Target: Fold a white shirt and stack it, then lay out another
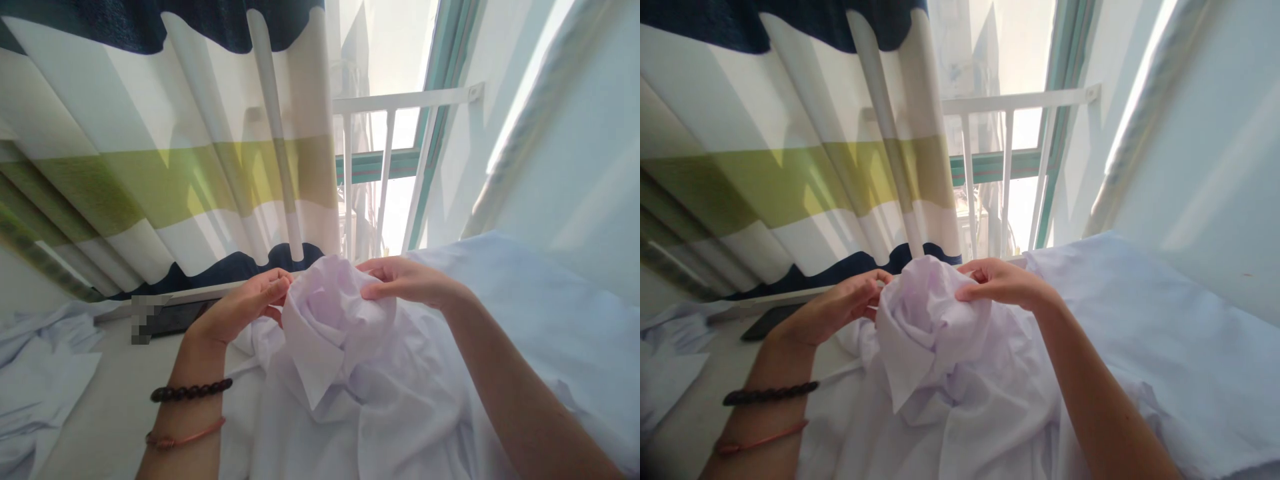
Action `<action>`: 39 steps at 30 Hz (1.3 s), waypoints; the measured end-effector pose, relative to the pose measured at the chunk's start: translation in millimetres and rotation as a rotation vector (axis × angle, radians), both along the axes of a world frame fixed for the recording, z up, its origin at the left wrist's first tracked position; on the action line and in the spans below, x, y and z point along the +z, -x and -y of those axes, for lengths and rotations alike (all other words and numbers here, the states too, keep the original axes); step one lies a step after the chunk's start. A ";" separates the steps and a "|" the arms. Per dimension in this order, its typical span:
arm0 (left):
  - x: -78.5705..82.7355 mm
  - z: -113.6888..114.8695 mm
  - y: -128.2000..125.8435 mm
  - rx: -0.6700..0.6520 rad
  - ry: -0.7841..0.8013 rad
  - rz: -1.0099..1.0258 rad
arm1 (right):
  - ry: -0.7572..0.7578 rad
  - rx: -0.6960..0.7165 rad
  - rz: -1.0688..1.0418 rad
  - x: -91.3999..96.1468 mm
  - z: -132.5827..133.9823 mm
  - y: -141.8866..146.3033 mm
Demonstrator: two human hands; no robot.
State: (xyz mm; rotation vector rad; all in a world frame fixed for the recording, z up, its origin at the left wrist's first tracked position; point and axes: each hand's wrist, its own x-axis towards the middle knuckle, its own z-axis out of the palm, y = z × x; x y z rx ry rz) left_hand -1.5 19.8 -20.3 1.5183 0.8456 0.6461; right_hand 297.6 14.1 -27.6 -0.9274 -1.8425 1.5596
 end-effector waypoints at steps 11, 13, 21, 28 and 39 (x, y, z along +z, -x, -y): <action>7.4 5.9 -8.8 -0.043 -0.242 -0.262 | 0.127 -0.022 -0.325 -10.8 -4.7 4.7; 10.0 6.2 -7.4 -0.033 -0.293 -0.330 | 0.109 -0.074 -0.304 -11.9 -6.7 4.6; 23.2 20.0 -18.3 0.036 -0.424 -0.536 | -0.154 -0.320 0.030 -2.1 4.6 15.6; 16.7 19.6 -25.2 0.162 -0.365 -0.437 | -0.216 -0.182 0.093 11.1 20.9 27.4; -19.1 -14.6 -49.4 0.651 -0.756 -0.816 | -0.277 -0.231 0.011 25.7 34.1 27.3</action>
